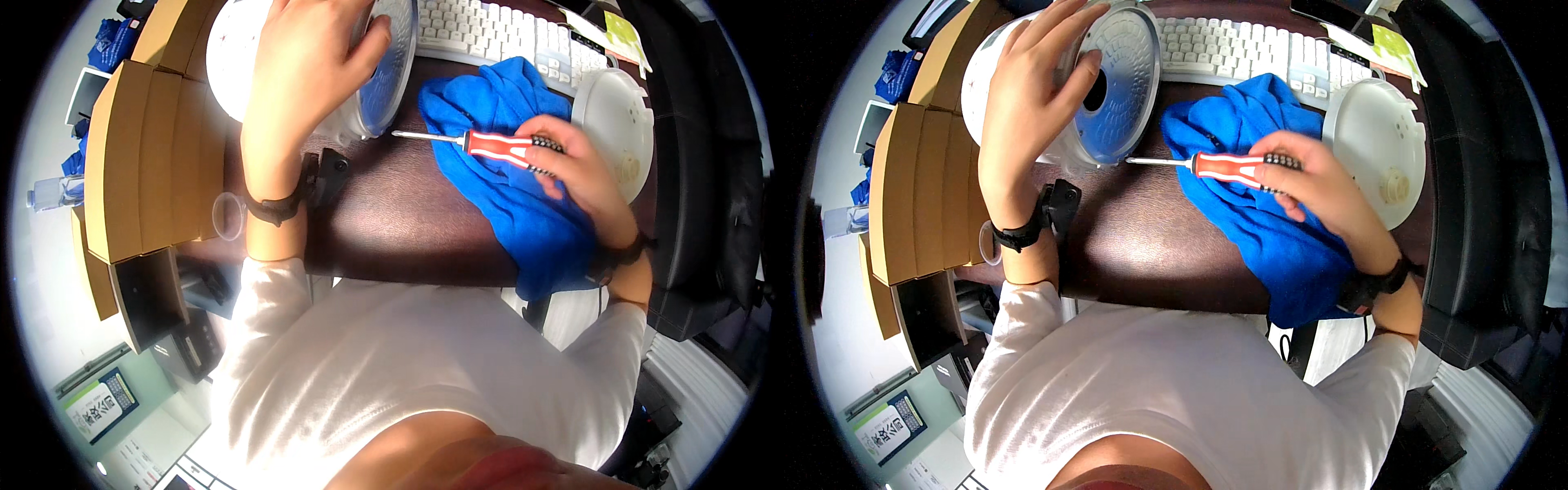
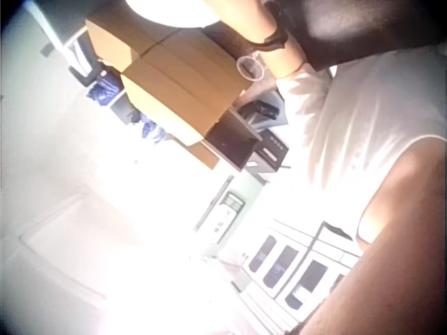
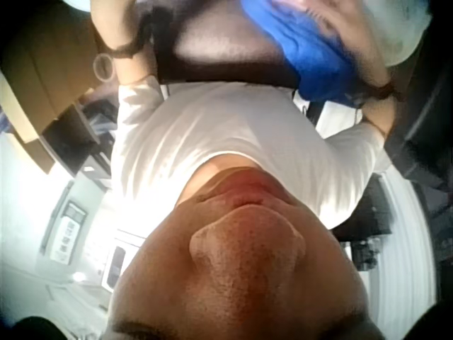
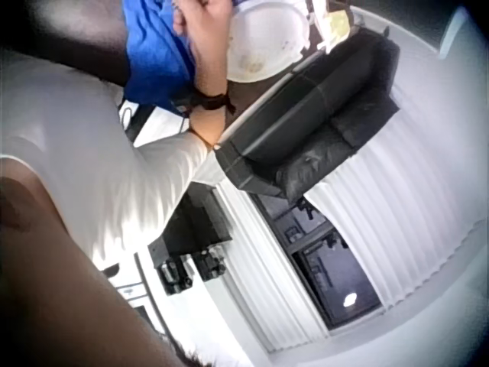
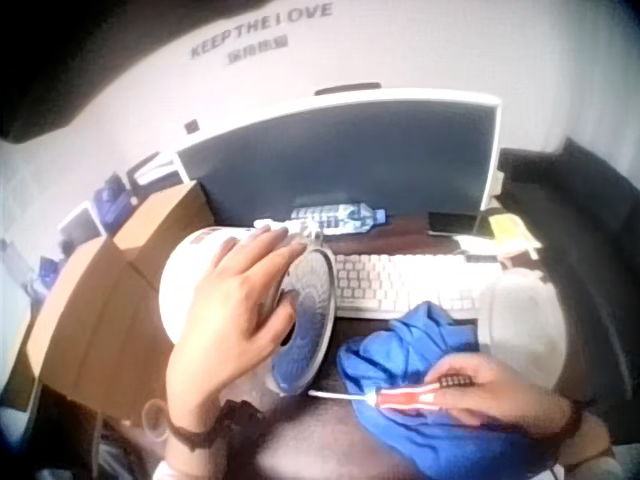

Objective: The person uses a screwdriver to remove screws from the base of a white cylindrical appliance. They place the removed screws on a blue cloth and lift the top cover off the base, revealing the interior.

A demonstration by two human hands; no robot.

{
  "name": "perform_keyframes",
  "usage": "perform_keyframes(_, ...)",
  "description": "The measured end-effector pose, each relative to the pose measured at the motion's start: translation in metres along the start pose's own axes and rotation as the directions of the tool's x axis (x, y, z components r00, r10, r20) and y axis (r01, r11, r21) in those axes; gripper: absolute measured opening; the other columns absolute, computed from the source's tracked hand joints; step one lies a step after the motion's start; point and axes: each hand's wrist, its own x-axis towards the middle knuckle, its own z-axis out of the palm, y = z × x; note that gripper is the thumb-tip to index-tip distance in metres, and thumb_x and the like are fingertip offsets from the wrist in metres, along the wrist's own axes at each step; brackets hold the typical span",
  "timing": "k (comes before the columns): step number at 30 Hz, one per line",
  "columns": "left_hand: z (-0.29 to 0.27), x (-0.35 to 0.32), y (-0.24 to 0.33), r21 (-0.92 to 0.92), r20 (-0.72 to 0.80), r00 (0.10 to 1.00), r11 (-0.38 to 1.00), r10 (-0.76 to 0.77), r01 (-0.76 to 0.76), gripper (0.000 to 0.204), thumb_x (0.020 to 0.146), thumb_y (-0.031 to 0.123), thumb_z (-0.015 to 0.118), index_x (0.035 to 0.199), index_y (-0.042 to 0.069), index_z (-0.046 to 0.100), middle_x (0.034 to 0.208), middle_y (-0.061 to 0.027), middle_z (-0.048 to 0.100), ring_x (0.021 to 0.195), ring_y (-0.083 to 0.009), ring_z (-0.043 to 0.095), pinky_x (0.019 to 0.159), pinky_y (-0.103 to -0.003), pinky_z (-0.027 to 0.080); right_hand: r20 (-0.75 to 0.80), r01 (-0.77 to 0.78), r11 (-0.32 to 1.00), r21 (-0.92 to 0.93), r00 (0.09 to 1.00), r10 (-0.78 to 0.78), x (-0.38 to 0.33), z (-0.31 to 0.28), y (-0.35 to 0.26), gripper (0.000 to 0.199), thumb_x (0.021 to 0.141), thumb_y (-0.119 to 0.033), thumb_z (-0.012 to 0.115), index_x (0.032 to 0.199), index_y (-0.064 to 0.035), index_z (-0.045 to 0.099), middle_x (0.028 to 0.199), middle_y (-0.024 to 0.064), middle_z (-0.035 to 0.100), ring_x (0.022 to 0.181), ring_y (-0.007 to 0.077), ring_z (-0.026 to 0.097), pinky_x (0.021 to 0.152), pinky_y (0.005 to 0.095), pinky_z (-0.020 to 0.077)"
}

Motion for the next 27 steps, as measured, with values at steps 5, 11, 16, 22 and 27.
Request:
perform_keyframes(5, 0.007, 0.002, 0.001, 0.019, -0.060, 0.997, 0.999, 0.039, -0.037, 0.038, 0.076, 0.007, 0.056, 0.113, 0.003, 0.063, 0.122, -0.0239, 0.056, 0.114, -0.0407, 0.052, 0.101, -0.046, 0.038, -0.025, -0.088, 0.979, 0.182, 0.995, 0.094, 0.003, 0.012, 0.028, 0.025, 0.092, -0.017, 0.059, 0.109, 0.0011, 0.056, 0.078, 0.0048, 0.053, 0.052, 0.0069, 0.047, 0.039, 0.0207, 0.0333)
perform_keyframes(11, 0.008, 0.005, 0.001, -0.003, -0.075, 0.996, 0.999, 0.038, -0.038, 0.029, 0.075, 0.006, 0.055, 0.102, 0.002, 0.067, 0.118, -0.0238, 0.059, 0.108, -0.0404, 0.055, 0.096, -0.046, 0.041, -0.020, -0.140, 0.958, 0.251, 0.988, 0.150, 0.003, 0.013, 0.034, 0.029, 0.092, -0.019, 0.060, 0.112, 0.0016, 0.055, 0.078, 0.0058, 0.053, 0.053, 0.0080, 0.048, 0.039, 0.0217, 0.0319)
perform_keyframes(16, 0.010, 0.007, 0.001, -0.012, -0.087, 0.996, 0.999, 0.036, -0.037, 0.028, 0.075, 0.006, 0.055, 0.100, 0.001, 0.066, 0.117, -0.0235, 0.059, 0.108, -0.0401, 0.055, 0.096, -0.046, 0.041, -0.022, -0.129, 0.951, 0.283, 0.990, 0.141, 0.002, 0.014, 0.036, 0.030, 0.092, -0.020, 0.059, 0.113, 0.0019, 0.055, 0.078, 0.0064, 0.053, 0.052, 0.0077, 0.047, 0.039, 0.0218, 0.0311)
perform_keyframes(22, 0.011, 0.006, 0.002, -0.007, -0.097, 0.995, 1.000, 0.022, -0.023, 0.026, 0.074, 0.006, 0.055, 0.097, 0.000, 0.066, 0.116, -0.0234, 0.059, 0.108, -0.0399, 0.055, 0.096, -0.045, 0.041, 0.010, -0.133, 0.943, 0.306, 0.991, 0.136, 0.006, 0.014, 0.040, 0.031, 0.093, -0.020, 0.057, 0.113, 0.0029, 0.055, 0.080, 0.0076, 0.055, 0.052, 0.0071, 0.045, 0.039, 0.0215, 0.0307)
perform_keyframes(27, 0.010, 0.006, 0.002, 0.002, -0.094, 0.995, 1.000, 0.018, -0.018, 0.026, 0.074, 0.006, 0.055, 0.097, 0.000, 0.066, 0.117, -0.0232, 0.059, 0.110, -0.0397, 0.054, 0.096, -0.045, 0.041, -0.002, -0.135, 0.941, 0.309, 0.990, 0.142, 0.005, 0.015, 0.038, 0.031, 0.093, -0.020, 0.057, 0.114, 0.0035, 0.055, 0.080, 0.0077, 0.055, 0.052, 0.0071, 0.045, 0.040, 0.0216, 0.0306)
